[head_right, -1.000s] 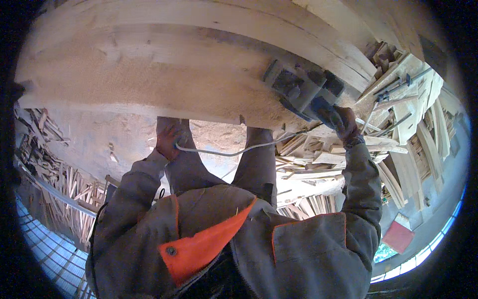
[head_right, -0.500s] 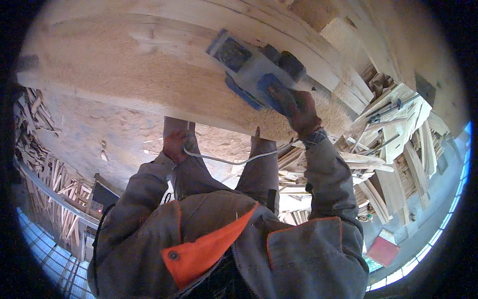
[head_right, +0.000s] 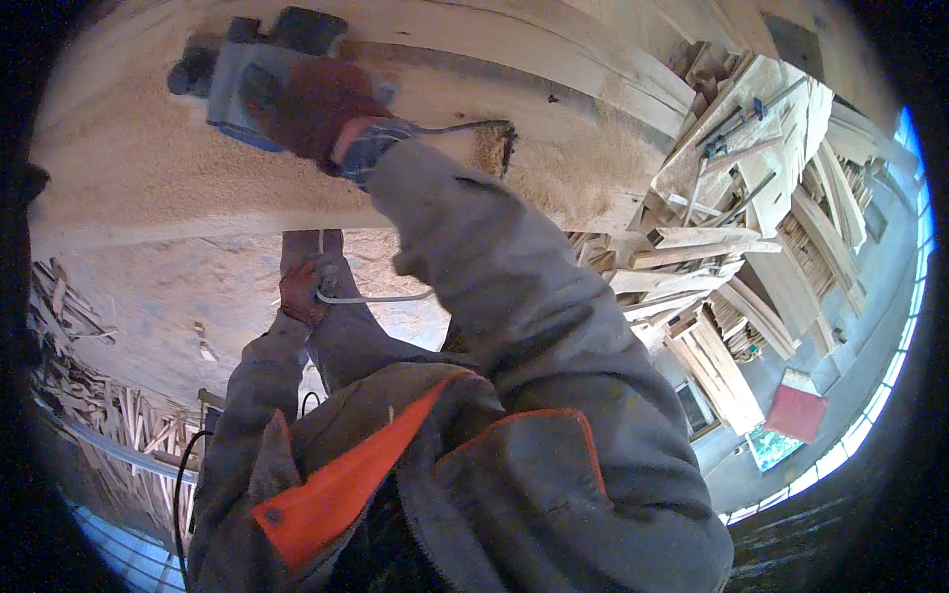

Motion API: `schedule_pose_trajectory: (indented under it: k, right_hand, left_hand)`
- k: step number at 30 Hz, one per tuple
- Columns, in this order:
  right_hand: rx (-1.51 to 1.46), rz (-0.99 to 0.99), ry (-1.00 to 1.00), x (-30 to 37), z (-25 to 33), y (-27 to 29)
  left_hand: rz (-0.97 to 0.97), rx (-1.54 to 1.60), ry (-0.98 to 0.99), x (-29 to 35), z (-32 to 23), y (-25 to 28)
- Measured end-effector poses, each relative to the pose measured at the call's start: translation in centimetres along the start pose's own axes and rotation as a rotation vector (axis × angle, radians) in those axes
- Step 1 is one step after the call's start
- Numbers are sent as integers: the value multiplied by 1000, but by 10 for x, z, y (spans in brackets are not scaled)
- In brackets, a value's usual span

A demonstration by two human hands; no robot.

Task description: The person uses a handheld electric sander to smooth the surface of a large curved wooden panel. The sander is moved repeatedly across the panel while the person holds the power cord with the other hand. The panel remains in place throughout the clip.

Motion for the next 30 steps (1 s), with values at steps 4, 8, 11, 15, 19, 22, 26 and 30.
schedule_pose_trajectory:
  k: [4, 8, 11, 15, 19, 22, 26, 30]
  right_hand:
    - [-46, -42, 128, 73, -71, 39]
    - [-546, -128, -287, 174, -170, 63]
    - [-646, -145, -505, 204, -193, 58]
    - [-657, -320, -484, 187, -180, 41]
    - [-589, -513, -528, 144, -172, 21]
    - [117, -422, 166, 78, -109, 40]
    - [56, -89, -191, -6, -63, 36]
    - [-28, -235, 3, 19, -45, 50]
  left_hand:
    - [-83, 81, -70, -9, -14, 20]
    - [-50, 78, -127, -13, -5, 29]
    - [-124, 132, -178, -14, 15, 34]
    - [-113, 83, -231, -5, 33, 39]
    - [70, 291, -10, -9, 39, 34]
    - [-23, 148, -202, -8, 16, 28]
    - [-51, -16, -176, 12, -21, -9]
    - [81, -72, -122, 10, -59, -49]
Point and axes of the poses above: each hand's wrist, its own x-axis away from the middle knuckle, its own y-axis out of the back of the hand, z = x × y, the point moved 5 cm from there along -x, towards the middle knuckle, and after that the axes turned 8 degrees about -z, right-handed, at the moved point
